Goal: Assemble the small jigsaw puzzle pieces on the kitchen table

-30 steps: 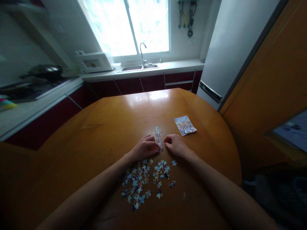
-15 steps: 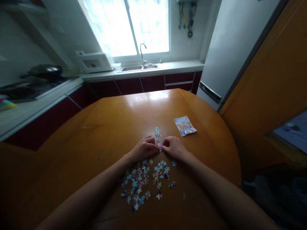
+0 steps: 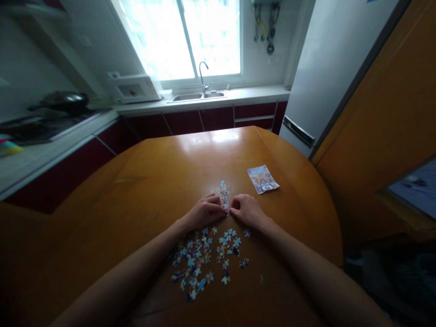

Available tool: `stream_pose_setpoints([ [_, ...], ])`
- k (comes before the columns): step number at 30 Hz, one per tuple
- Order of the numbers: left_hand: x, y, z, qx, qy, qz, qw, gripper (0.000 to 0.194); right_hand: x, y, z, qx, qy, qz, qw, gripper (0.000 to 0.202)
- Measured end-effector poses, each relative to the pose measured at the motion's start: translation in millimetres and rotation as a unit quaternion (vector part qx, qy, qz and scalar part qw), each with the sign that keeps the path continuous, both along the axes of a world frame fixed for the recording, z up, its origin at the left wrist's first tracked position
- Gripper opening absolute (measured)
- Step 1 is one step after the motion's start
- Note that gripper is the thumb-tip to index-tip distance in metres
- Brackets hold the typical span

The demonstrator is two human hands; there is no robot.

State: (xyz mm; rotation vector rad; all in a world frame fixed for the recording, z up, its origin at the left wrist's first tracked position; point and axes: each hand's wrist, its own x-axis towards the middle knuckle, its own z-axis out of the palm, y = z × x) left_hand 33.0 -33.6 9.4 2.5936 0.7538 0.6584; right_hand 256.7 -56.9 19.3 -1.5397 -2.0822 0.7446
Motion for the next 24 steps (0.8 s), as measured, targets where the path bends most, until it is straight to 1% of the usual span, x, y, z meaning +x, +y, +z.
stream_pose_setpoints([
  [6,0.6,-0.5,-1.3,0.001,-0.004,0.001,1.0,0.021,-0.5,0.2,-0.4,-0.003,-0.001,0.001,1.0,0.01],
  [12,0.8,-0.5,-1.9,0.009,0.004,0.002,1.0,0.02,-0.8,0.8,-2.8,0.002,-0.005,0.001,1.0,0.009],
  [18,2.4,-2.5,1.8,0.001,0.006,-0.004,1.0,0.021,-1.6,-0.2,-1.3,0.001,-0.014,-0.006,1.0,0.009],
  [22,2.7,-4.0,6.0,-0.012,-0.018,0.025,0.999,0.013,-1.3,0.6,-3.1,0.007,-0.012,-0.003,1.0,0.01],
  [24,2.3,-4.3,7.8,-0.013,-0.016,0.021,1.0,0.014,-1.2,0.8,-4.2,0.01,-0.012,-0.002,1.0,0.01],
])
